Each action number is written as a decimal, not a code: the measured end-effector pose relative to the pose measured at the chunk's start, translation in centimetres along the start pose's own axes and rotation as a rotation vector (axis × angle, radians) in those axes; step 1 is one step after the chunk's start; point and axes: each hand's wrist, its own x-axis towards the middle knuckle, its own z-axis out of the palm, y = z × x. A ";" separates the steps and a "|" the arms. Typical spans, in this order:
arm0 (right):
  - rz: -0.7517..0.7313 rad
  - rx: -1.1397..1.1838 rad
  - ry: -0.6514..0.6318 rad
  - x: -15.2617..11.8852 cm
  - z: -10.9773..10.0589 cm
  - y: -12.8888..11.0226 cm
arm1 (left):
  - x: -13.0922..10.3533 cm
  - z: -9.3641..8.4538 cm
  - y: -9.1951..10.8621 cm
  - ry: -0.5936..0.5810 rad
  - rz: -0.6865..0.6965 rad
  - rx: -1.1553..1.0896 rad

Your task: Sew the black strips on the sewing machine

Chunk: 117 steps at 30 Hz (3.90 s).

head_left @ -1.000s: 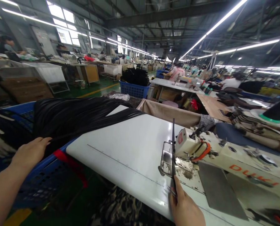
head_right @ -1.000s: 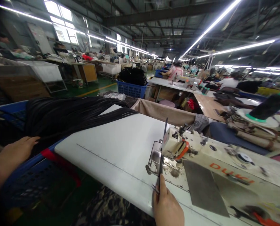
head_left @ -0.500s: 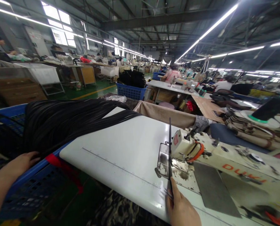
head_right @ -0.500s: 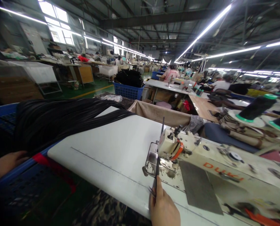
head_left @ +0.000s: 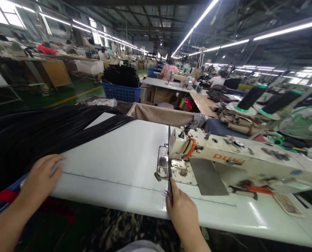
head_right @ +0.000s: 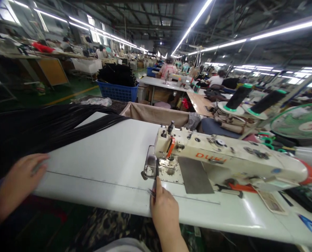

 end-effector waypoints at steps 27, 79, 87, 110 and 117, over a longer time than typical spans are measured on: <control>0.199 0.571 -0.025 0.2 -1.0 3.8 | -3.9 8.3 34.1 -0.150 0.806 -0.201; -0.036 0.246 0.220 0.4 1.2 5.1 | -3.9 8.9 34.3 -0.192 0.754 -0.247; -0.034 0.228 0.236 0.4 0.5 4.5 | -1.5 9.3 34.7 -0.248 0.731 -0.257; -0.024 0.258 0.229 0.4 0.8 4.5 | 1.9 10.8 34.6 -0.355 0.713 -0.394; -0.022 0.263 0.238 0.3 0.7 4.5 | 7.6 14.0 36.1 -0.413 0.630 -0.584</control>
